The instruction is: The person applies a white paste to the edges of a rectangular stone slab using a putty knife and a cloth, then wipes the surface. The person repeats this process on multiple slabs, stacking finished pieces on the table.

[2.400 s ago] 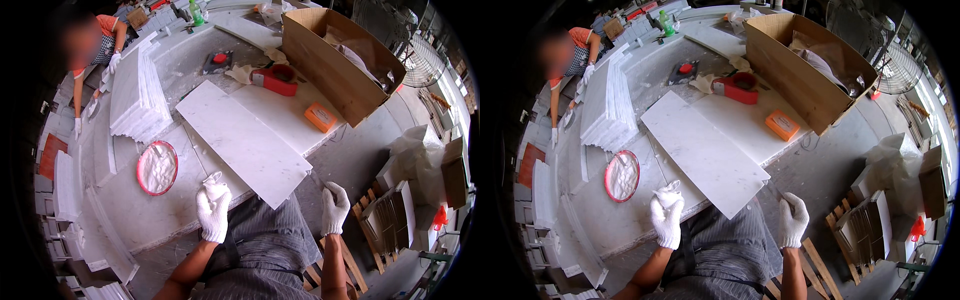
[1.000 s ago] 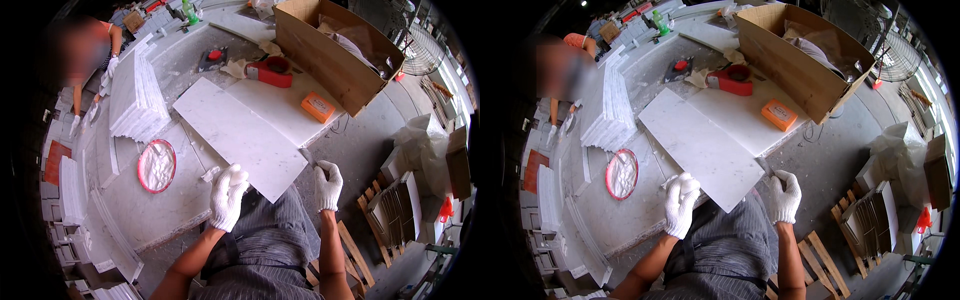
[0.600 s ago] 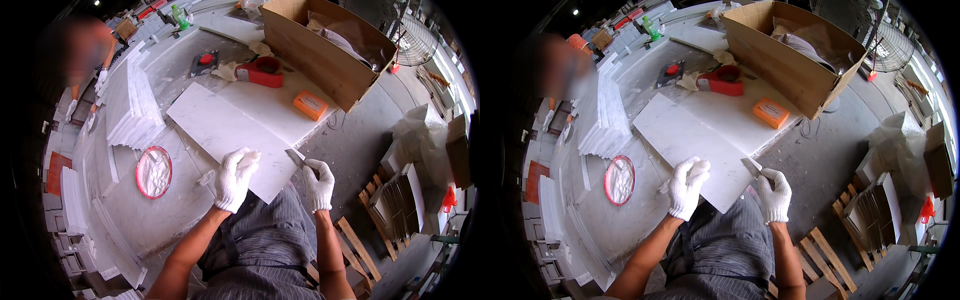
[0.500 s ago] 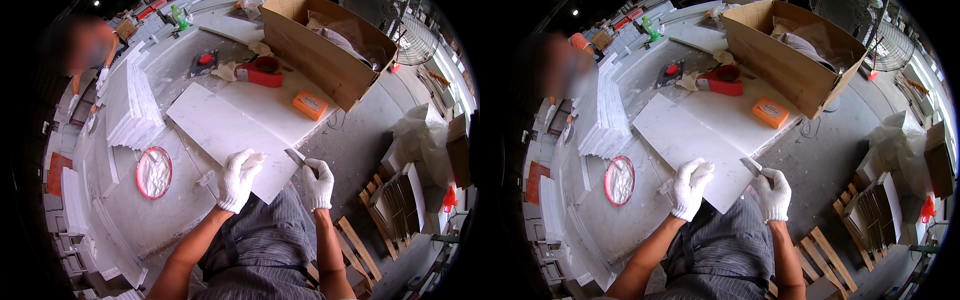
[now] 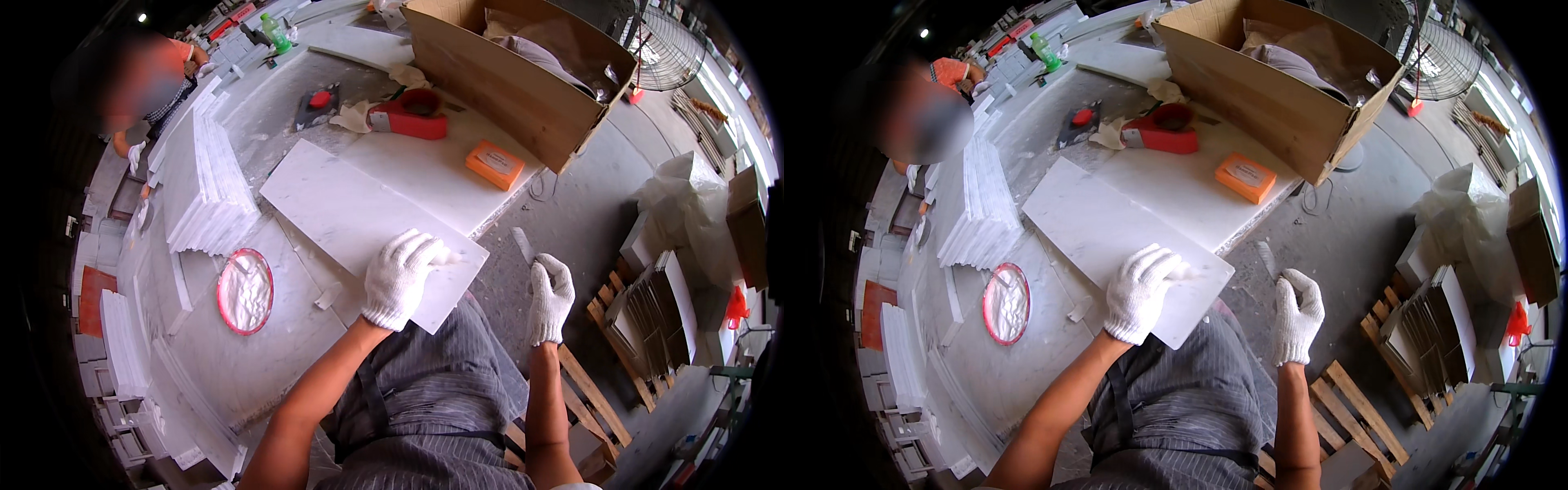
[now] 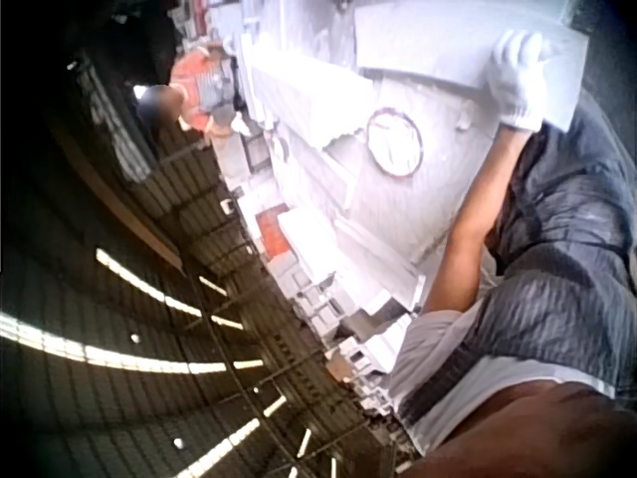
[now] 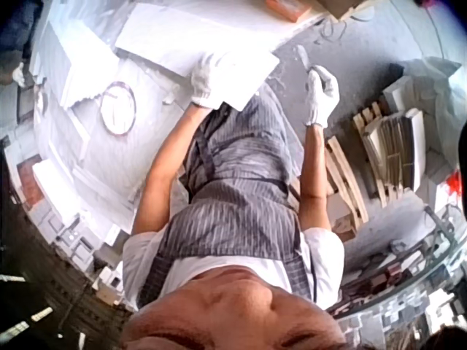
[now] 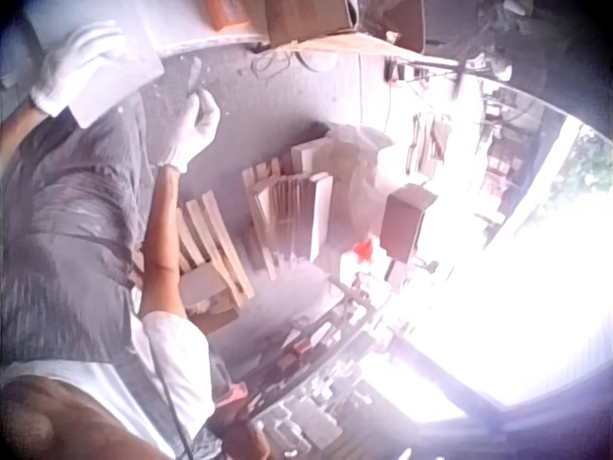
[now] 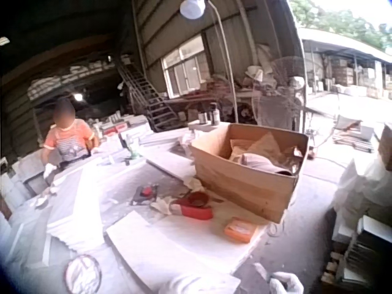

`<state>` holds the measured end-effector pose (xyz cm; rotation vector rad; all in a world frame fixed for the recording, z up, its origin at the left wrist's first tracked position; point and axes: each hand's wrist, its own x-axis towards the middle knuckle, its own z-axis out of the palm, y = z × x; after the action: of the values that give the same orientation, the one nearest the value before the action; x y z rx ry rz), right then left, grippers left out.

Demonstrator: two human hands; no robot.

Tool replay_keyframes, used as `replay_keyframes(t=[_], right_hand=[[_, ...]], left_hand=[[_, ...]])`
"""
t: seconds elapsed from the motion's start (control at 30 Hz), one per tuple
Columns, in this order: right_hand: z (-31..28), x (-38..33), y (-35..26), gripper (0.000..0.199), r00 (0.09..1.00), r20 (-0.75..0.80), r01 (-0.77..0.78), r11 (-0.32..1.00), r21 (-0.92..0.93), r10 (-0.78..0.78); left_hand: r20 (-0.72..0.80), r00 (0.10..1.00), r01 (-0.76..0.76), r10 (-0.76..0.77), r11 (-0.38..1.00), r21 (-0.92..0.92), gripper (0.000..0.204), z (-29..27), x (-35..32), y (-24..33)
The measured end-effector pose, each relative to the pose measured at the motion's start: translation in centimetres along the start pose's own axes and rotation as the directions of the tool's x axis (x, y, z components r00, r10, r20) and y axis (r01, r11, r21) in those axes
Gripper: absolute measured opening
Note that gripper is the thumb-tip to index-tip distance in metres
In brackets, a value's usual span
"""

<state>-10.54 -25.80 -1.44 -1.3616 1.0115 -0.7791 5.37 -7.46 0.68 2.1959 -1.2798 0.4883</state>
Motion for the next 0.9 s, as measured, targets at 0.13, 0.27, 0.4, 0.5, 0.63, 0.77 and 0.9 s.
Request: replay_keyframes(t=[0.13,0.27,0.4,0.5,0.63,0.77,0.9], right_hand=[[-1.7,0.4,1.1,0.012,0.998,-0.059,-0.003,0.999,0.032,0.005],[-2.0,0.2,1.3,0.013,0.997,-0.06,-0.036,0.998,0.045,0.038],[-1.8,-0.1,1.3,0.014,0.998,-0.04,-0.046,0.998,0.036,0.048],[-1.8,0.0,1.2,0.015,0.999,-0.031,-0.039,0.999,0.03,0.04],[-1.9,0.0,1.5,0.012,0.998,-0.041,-0.038,0.997,0.067,0.041],[-1.9,-0.1,1.4,0.012,0.998,-0.039,-0.042,0.997,0.06,0.045],[-1.8,-0.1,1.5,0.013,0.998,-0.038,-0.04,0.997,0.063,0.042]], left_hand=[[-0.006,0.999,0.04,-0.04,0.999,-0.034,0.037,-0.3,1.3,1.3],[0.04,0.998,-0.05,0.049,0.998,0.022,0.034,0.6,1.2,0.5],[0.076,0.991,-0.112,0.108,0.992,0.05,0.034,0.9,1.4,0.4],[0.062,0.99,-0.133,0.129,0.988,0.074,0.036,1.1,1.2,0.2],[0.057,0.99,-0.138,0.132,0.984,0.111,0.036,1.2,1.1,0.4],[0.057,0.99,-0.132,0.126,0.986,0.106,0.036,1.2,1.2,0.5],[0.052,0.989,-0.145,0.14,0.984,0.104,0.036,1.2,1.2,0.5]])
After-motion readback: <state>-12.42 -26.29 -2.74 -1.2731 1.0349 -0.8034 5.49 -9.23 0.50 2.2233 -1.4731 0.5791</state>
